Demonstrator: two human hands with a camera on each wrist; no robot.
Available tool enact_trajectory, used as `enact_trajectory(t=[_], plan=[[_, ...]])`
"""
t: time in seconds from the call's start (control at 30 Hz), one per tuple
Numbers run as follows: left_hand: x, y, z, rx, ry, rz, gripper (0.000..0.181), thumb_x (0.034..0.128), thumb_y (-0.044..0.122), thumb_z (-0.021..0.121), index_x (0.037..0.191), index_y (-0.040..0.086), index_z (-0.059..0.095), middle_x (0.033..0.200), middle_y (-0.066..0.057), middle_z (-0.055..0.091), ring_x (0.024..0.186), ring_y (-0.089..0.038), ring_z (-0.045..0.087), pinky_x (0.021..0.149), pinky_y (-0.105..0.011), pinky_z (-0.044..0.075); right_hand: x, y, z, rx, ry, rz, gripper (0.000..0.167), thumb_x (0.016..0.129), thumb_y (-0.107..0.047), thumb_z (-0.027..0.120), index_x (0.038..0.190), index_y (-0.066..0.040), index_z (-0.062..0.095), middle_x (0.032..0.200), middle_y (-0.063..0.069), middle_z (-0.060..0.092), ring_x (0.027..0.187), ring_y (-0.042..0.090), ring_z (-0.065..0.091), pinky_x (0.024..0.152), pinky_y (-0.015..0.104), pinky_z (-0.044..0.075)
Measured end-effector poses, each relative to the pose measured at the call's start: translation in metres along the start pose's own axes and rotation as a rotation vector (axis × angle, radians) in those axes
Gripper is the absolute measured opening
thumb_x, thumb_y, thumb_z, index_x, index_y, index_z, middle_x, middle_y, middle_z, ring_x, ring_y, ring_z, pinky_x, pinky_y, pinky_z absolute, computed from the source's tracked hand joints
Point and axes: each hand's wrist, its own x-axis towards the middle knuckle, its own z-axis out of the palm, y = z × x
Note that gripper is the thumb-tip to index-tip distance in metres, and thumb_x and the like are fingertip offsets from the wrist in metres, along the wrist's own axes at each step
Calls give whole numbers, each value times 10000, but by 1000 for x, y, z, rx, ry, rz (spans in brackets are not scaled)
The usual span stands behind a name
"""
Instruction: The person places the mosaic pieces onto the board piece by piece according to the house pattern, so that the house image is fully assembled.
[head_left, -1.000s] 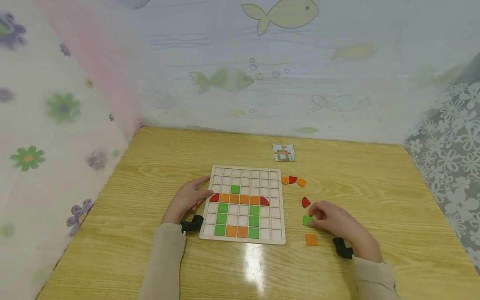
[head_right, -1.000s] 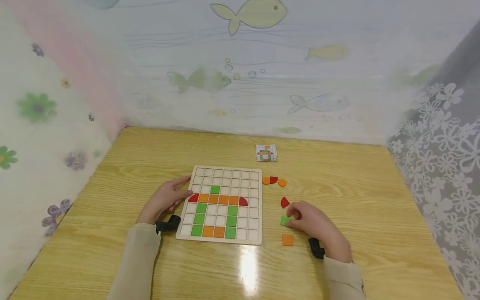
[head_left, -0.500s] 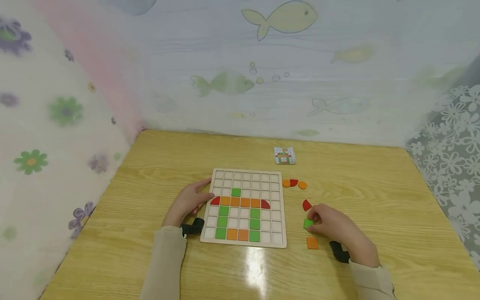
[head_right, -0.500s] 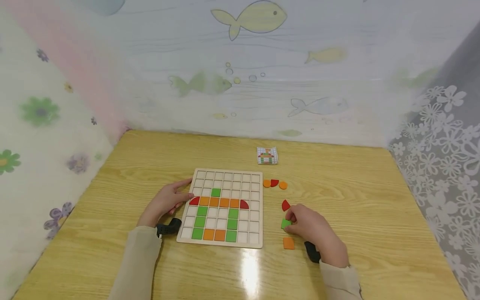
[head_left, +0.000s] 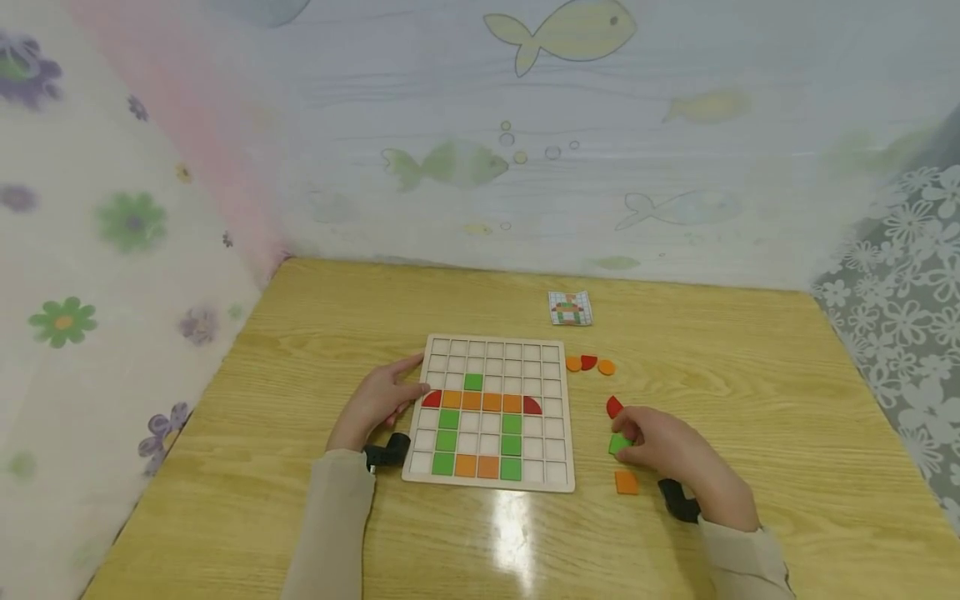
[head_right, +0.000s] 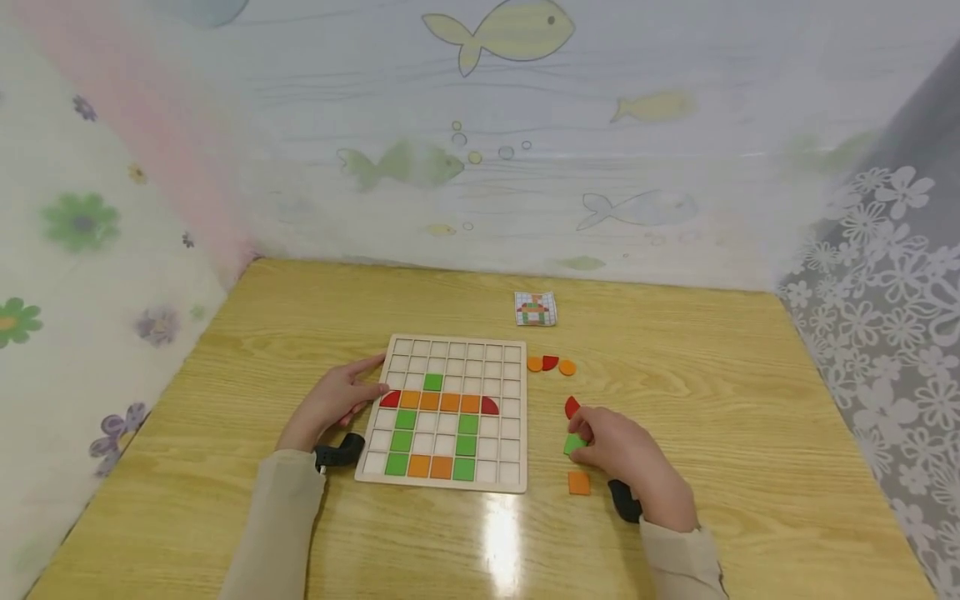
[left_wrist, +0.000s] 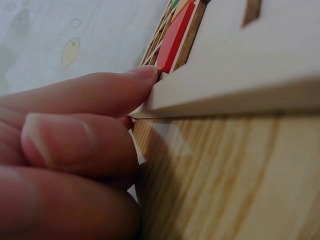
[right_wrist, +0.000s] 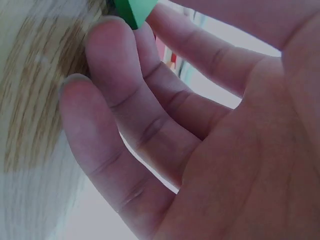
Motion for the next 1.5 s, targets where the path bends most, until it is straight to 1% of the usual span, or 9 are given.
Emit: enact_trajectory(t=[0.17,0.4,0.57,0.67,0.8,0.9,1.03,1.27,1.5], plan=[[0,0,0,-9,6,-8,564,773,386,672,1283,405,431,444,-16,396,316,-140,325,322,-259,343,-1,2,0,21,-9,-48,247,741,-181,724,952,-116,614,778,-46,508,712,121,450,648,297,403],[-2,1,0,-16,9,-5,554,773,374,674,1273,418,438,444,-12,396,319,-139,321,326,-264,347,-2,6,-1,74,-31,-62,179,808,-184,660,973,-151,600,771,-69,534,712,110,478,652,305,410],[-1,1,-1,-26,4,2,545,776,370,672,1263,431,436,441,-13,393,317,-140,315,323,-263,346,-2,5,-1,74,-11,-71,145,845,-231,619,986,-202,607,783,-82,539,731,105,485,675,309,410],[-2,1,-1,-37,0,1,542,776,369,672,1262,430,439,444,-15,392,318,-140,309,322,-260,349,0,2,-1,69,3,-71,136,845,-252,616,976,-214,609,770,-83,529,719,110,473,673,305,404],[-2,2,-2,-40,-7,-4,548,778,369,671,1270,417,435,445,-16,391,319,-137,309,324,-251,348,3,-1,-2,65,11,-95,142,843,-281,616,963,-204,613,771,-88,532,719,99,479,669,304,411],[-3,3,-2,-38,-13,-6,553,783,365,667,1280,406,429,445,-15,393,320,-133,311,326,-245,348,7,-3,0,67,23,-115,153,837,-313,619,950,-210,613,736,-86,512,682,82,468,643,277,404],[-3,3,-2,-38,-17,3,554,790,360,663,1289,397,426,447,-16,394,319,-132,311,324,-241,346,12,-6,3,77,43,-121,171,832,-340,620,954,-221,607,691,-78,476,626,75,435,595,244,375],[-5,3,-2,-35,-11,25,550,791,357,662,1288,396,429,445,-19,394,316,-138,315,325,-252,345,19,-16,7,112,65,-106,179,836,-327,619,977,-220,599,691,-64,488,623,98,444,579,255,375],[-5,2,-2,-40,-10,19,544,788,356,665,1277,413,433,440,-18,388,319,-140,310,325,-254,340,26,-27,10,122,70,-123,152,838,-292,622,971,-220,606,684,-63,479,632,97,438,598,258,374]])
